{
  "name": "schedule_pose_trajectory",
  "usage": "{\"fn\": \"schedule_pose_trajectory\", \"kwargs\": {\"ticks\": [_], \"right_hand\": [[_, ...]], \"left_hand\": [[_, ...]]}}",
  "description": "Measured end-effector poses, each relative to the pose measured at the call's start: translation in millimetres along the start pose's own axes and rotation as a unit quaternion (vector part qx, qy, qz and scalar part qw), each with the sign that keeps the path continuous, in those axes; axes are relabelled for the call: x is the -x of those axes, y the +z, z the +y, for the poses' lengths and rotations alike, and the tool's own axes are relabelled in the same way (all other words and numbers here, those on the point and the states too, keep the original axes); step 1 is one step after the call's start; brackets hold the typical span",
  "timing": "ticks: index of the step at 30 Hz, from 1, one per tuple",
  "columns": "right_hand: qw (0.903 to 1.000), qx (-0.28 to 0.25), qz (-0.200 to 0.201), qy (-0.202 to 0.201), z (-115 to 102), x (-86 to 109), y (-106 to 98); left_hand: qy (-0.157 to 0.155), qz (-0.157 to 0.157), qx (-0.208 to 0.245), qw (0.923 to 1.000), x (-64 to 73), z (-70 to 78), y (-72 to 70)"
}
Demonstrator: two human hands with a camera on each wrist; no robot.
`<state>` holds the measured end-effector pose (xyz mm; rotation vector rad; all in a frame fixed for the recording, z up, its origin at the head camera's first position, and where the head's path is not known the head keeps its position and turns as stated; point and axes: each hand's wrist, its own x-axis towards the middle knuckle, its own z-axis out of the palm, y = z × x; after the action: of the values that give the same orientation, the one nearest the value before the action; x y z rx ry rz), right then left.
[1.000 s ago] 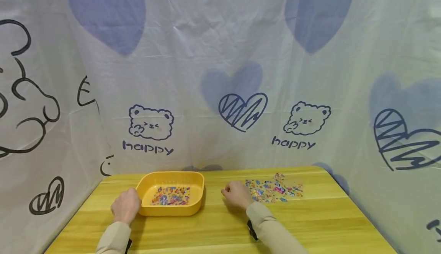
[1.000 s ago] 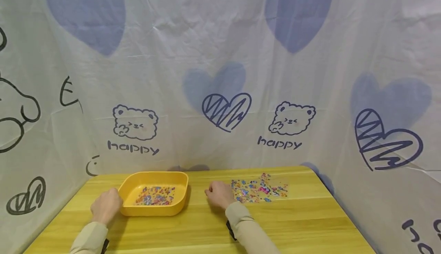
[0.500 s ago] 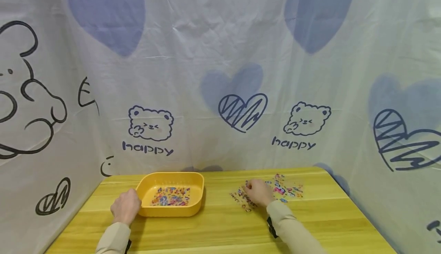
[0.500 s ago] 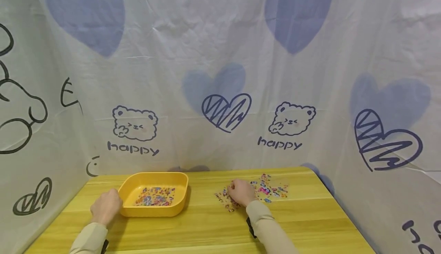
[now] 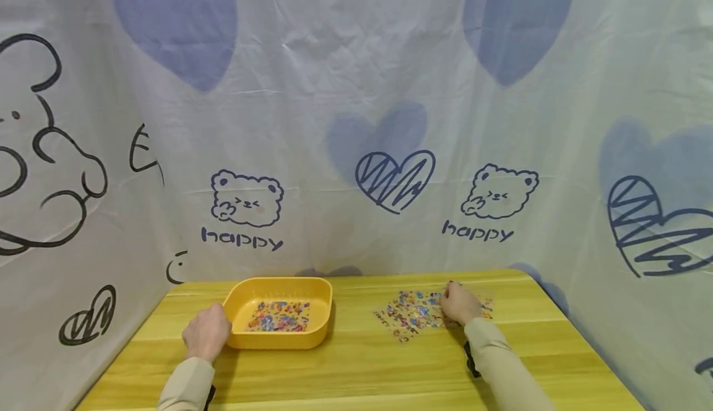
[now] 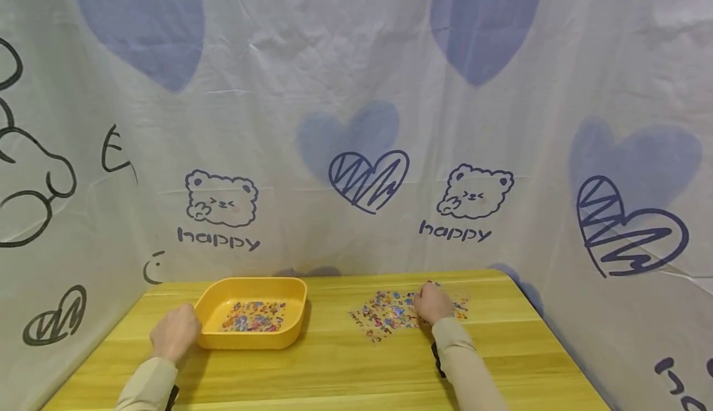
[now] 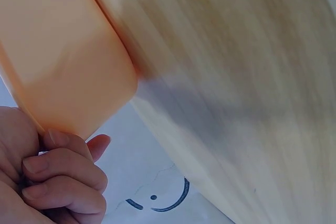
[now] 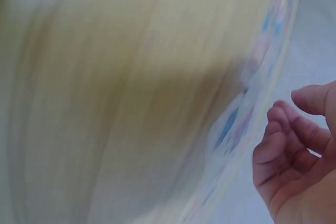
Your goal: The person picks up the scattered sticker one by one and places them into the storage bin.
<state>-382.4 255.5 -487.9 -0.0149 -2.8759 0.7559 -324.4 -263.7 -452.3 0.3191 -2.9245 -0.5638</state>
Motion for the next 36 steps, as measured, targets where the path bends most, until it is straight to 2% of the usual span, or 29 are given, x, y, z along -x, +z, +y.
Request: {"fn": "schedule_pose_trajectory", "kwargs": {"ticks": [6, 11, 17, 24, 29, 36], "right_hand": [[0.9978, 0.036, 0.012, 0.055, 31, -0.1, -17], [0.9951, 0.079, -0.002, 0.059, 50, 1.3, -23], [0.9919, 0.116, -0.036, 0.039, 56, 4.9, -21], [0.9872, 0.143, -0.038, 0.06, 55, 10.3, -28], [0.9866, 0.137, -0.036, 0.08, 68, 11.7, -38], [0.9883, 0.088, -0.06, 0.109, 90, 10.3, -54]], "left_hand": [[0.002, 0.002, -0.001, 1.0, -1.6, 0.1, 2.3], [0.005, 0.003, 0.0, 1.0, -1.6, -1.7, 2.9], [0.004, 0.007, 0.0, 1.0, -0.8, -3.1, 3.4], [0.003, 0.002, 0.001, 1.0, -0.6, -2.8, 2.3], [0.0, 0.0, -0.001, 1.0, -1.7, -2.0, 1.8], [0.002, 0.004, -0.001, 1.0, -1.8, -1.6, 2.2]]}}
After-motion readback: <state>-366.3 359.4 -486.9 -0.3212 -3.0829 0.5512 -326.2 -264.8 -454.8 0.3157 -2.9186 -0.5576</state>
